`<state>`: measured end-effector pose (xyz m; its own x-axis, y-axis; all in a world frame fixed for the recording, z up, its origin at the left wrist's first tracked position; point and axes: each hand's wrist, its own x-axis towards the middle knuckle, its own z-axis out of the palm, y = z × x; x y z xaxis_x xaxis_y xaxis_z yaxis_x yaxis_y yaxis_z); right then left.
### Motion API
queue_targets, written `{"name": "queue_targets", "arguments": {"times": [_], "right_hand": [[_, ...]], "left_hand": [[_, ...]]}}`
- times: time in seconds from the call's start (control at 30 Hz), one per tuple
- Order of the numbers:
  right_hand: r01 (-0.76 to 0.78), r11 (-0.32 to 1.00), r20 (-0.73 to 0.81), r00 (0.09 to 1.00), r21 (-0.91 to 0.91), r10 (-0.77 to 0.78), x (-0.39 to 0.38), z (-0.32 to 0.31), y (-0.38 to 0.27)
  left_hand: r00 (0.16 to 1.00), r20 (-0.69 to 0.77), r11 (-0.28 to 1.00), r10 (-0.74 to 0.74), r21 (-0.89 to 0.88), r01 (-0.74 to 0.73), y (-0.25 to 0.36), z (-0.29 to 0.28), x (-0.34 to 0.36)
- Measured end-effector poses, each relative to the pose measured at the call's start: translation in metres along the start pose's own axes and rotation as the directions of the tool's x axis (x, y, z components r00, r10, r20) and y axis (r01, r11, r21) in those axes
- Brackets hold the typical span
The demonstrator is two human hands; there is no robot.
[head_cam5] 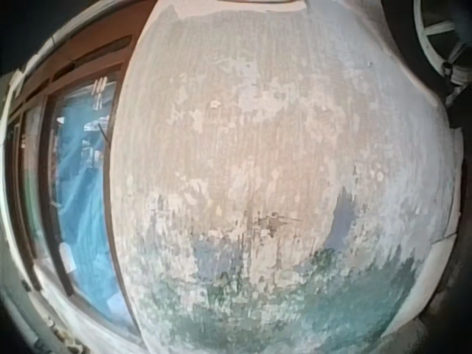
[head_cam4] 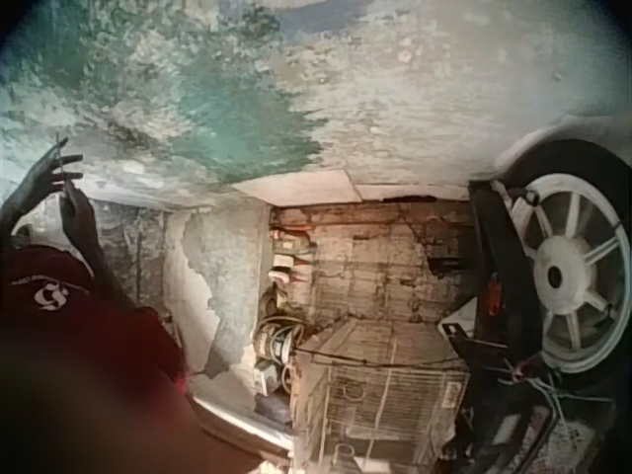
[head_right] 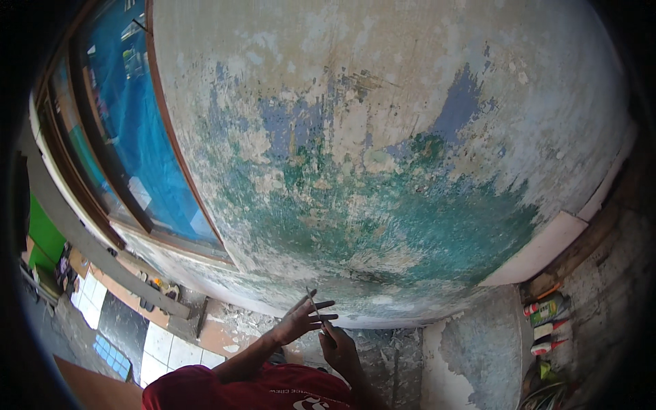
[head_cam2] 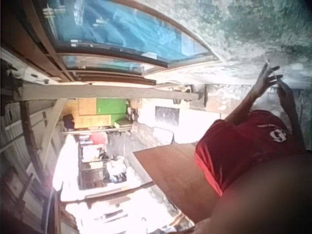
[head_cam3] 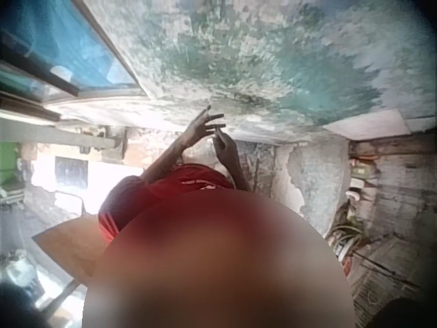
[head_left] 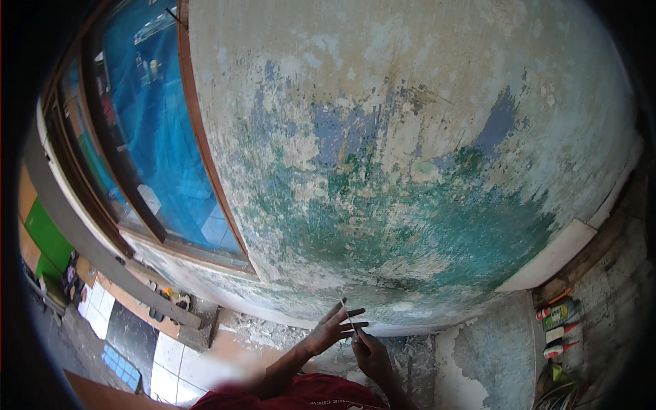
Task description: The person scrapes old paint from a wall using a putty knife.
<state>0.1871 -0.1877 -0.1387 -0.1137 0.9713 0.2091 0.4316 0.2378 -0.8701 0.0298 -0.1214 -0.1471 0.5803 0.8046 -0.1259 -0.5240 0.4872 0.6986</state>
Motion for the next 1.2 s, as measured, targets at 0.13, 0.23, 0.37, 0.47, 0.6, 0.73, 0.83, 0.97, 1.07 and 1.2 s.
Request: {"name": "queue_targets", "arguments": {"times": [0.13, 0.23, 0.37, 0.47, 0.6, 0.73, 0.83, 0.97, 1.07, 1.2], "right_hand": [[-0.037, 0.999, -0.101, 0.994, 0.027, 0.039, 0.011, 0.024, -0.021], [-0.004, 0.980, -0.149, 0.989, -0.199, -0.026, 0.026, 0.032, -0.046], [-0.004, 0.969, -0.211, 0.976, -0.247, -0.050, 0.041, 0.046, -0.064], [0.137, 0.984, -0.379, 0.910, -0.110, -0.169, 0.047, 0.059, -0.077], [-0.017, 0.813, -0.275, 0.937, 0.582, 0.216, 0.047, 0.076, -0.102], [0.191, 0.662, -0.352, 0.928, 0.725, 0.118, 0.065, 0.070, -0.098], [0.196, 0.647, -0.348, 0.931, 0.737, 0.114, 0.092, 0.050, -0.123], [0.178, 0.573, -0.357, 0.909, 0.800, 0.217, 0.115, 0.045, -0.141], [0.164, 0.541, -0.355, 0.895, 0.825, 0.271, 0.120, 0.041, -0.131], [0.181, 0.593, -0.383, 0.894, 0.784, 0.233, 0.134, 0.035, -0.146]], "left_hand": [[0.995, 0.092, 0.997, 0.044, -0.066, -0.038, 0.023, 0.006, 0.011], [0.978, 0.160, 0.979, 0.137, -0.170, -0.110, 0.039, 0.005, 0.014], [0.980, 0.119, 0.987, 0.161, 0.004, -0.163, 0.074, 0.019, 0.013], [0.986, 0.122, 0.988, 0.110, 0.093, -0.122, 0.105, 0.035, 0.017], [0.984, 0.104, 0.971, 0.143, 0.178, -0.160, 0.136, 0.047, 0.025], [0.976, 0.178, 0.976, 0.123, 0.159, -0.152, 0.162, 0.076, 0.034], [0.945, 0.278, 0.973, 0.171, 0.103, -0.206, 0.179, 0.088, 0.052], [0.960, 0.222, 0.985, 0.172, -0.011, -0.174, 0.196, 0.101, 0.061], [0.968, 0.183, 0.984, 0.169, 0.020, -0.176, 0.194, 0.105, 0.068], [0.964, 0.186, 0.975, 0.191, 0.081, -0.209, 0.208, 0.113, 0.065]]}}
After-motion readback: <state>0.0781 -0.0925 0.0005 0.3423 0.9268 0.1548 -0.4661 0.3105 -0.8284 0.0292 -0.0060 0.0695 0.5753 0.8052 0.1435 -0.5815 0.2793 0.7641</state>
